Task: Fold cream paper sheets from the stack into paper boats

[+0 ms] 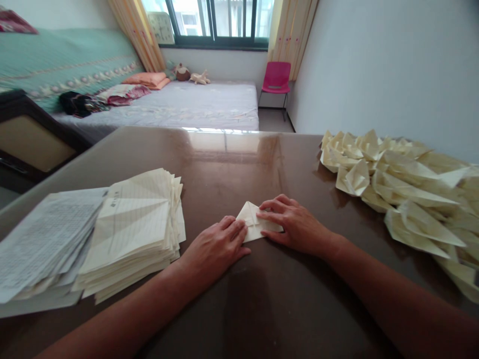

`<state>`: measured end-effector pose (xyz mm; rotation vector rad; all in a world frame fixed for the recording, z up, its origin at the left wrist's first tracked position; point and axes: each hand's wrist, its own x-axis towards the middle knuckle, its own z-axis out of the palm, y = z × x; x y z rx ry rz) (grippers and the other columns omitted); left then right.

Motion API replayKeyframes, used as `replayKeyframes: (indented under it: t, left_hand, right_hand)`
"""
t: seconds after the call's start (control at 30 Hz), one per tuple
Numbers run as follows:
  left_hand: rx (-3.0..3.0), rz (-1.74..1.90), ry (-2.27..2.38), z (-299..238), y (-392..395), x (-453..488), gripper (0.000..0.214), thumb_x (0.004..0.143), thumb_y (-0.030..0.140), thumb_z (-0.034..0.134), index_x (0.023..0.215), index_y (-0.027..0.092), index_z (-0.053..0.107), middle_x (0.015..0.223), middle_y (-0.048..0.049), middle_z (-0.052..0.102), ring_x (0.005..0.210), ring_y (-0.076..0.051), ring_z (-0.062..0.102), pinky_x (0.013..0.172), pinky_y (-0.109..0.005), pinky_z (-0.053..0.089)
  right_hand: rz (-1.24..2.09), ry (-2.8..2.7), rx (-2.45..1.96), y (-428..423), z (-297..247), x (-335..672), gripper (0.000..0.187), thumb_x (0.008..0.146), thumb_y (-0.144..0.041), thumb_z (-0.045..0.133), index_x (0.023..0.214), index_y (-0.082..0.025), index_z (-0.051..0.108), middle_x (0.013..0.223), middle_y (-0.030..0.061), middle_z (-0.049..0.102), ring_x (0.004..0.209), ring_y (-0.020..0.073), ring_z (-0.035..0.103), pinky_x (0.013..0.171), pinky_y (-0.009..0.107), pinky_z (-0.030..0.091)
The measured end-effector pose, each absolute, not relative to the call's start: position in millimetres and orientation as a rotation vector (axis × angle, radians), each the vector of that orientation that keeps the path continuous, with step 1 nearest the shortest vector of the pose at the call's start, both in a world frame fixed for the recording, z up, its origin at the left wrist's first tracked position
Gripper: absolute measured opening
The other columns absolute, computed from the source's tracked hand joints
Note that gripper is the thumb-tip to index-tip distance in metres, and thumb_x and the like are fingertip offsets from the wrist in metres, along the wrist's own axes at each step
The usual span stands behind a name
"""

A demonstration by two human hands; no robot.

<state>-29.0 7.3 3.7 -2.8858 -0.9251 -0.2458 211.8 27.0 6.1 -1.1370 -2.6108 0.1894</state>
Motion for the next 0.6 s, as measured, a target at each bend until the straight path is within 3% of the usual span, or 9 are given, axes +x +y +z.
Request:
replayKeyframes:
  t: [0.1, 0.3, 0.6]
  left_hand:
    - [-2.838, -0.199, -0.945, 4.8, 2.6, -28.1, 0.035, 0.093, 0.034, 0.05, 0.119, 0.009, 0.056, 0.118, -0.0147, 0.061, 0.108, -0.025, 0.055, 0.088, -0.037, 0.05]
    - [-2.759, -0.025, -0.964, 9.8, 0.5, -28.3, 0.034, 0.091, 0.009, 0.044, 0.124, 0.007, 0.053, 0.123, -0.0163, 0.06, 0.106, -0.024, 0.057, 0.082, -0.034, 0.051]
    - [-2.832, -0.027, -0.967, 12.7, 5.0, -36.4, 0.034, 0.092, 0.019, 0.048, 0.125, 0.01, 0.052, 0.123, -0.0124, 0.06, 0.109, -0.023, 0.055, 0.09, -0.034, 0.046]
  right_hand:
    - [0.147, -2.668, -1.105, 25.5, 10.4, 211.7, 0.048, 0.084, -0.052, 0.06, 0.122, -0.023, 0.061, 0.12, 0.0107, 0.062, 0.108, 0.0267, 0.051, 0.09, 0.043, 0.042]
    - [0.053, -2.729, -1.124, 19.5, 15.2, 207.5, 0.051, 0.088, -0.049, 0.054, 0.127, -0.016, 0.057, 0.121, 0.014, 0.063, 0.105, 0.0272, 0.055, 0.088, 0.043, 0.041]
    - [-0.102, -2.783, -1.142, 11.6, 16.5, 198.1, 0.034, 0.094, -0.029, 0.044, 0.121, -0.015, 0.06, 0.117, 0.0133, 0.066, 0.101, 0.0256, 0.059, 0.086, 0.04, 0.042]
